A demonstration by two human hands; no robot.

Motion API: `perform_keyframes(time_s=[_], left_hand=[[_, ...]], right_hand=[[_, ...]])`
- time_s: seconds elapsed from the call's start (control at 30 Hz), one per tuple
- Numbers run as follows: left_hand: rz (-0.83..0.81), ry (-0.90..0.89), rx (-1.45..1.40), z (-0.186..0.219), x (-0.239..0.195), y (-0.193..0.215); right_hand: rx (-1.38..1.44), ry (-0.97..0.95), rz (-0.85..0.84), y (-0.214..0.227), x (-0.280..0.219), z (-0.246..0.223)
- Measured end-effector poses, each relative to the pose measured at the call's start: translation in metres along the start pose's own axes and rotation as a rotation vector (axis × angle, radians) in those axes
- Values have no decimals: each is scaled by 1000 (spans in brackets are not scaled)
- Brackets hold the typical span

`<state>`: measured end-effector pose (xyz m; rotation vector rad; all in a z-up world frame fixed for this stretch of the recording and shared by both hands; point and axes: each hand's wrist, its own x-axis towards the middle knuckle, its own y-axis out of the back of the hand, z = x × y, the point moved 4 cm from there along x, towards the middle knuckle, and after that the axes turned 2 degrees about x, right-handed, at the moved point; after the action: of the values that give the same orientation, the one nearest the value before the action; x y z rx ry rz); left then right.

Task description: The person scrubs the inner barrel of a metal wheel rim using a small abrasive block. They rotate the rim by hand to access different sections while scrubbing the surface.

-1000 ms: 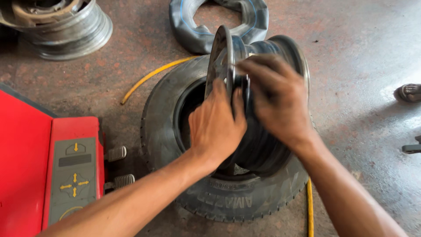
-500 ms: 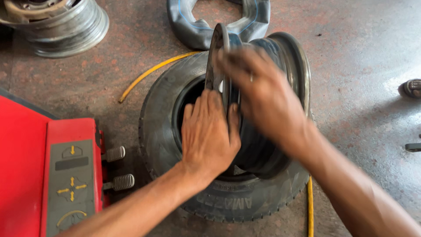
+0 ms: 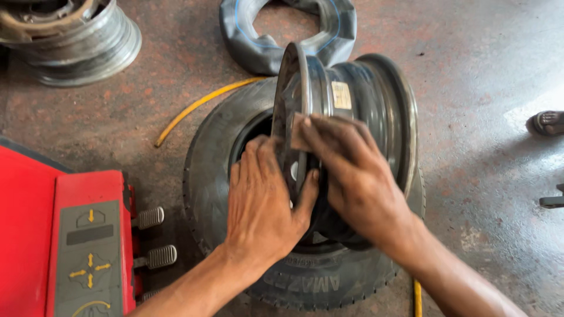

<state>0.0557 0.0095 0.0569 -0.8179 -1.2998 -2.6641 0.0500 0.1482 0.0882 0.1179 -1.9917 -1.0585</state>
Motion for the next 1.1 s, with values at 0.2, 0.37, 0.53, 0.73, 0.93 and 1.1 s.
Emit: perform_keyframes(time_s=[0.2, 0.37, 0.53, 0.73, 0.93, 1.1], left_hand=[[55, -87, 107, -2, 9, -6], [31, -104, 145, -2, 8, -14], [48, -48, 221, -2, 3, -17], [49, -51, 172, -5, -4, -24], [77, -40, 194, 1, 0, -22], [44, -30, 200, -1, -7, -21]], right_hand=[[22, -77, -20, 1, 1, 15], [-20, 36, -23, 0, 17, 21], [-106, 36, -40, 1, 13, 16], [-88, 39, -58, -5, 16, 33], [-93, 108, -40, 1, 6, 7], [-206, 109, -161, -7, 30, 19]])
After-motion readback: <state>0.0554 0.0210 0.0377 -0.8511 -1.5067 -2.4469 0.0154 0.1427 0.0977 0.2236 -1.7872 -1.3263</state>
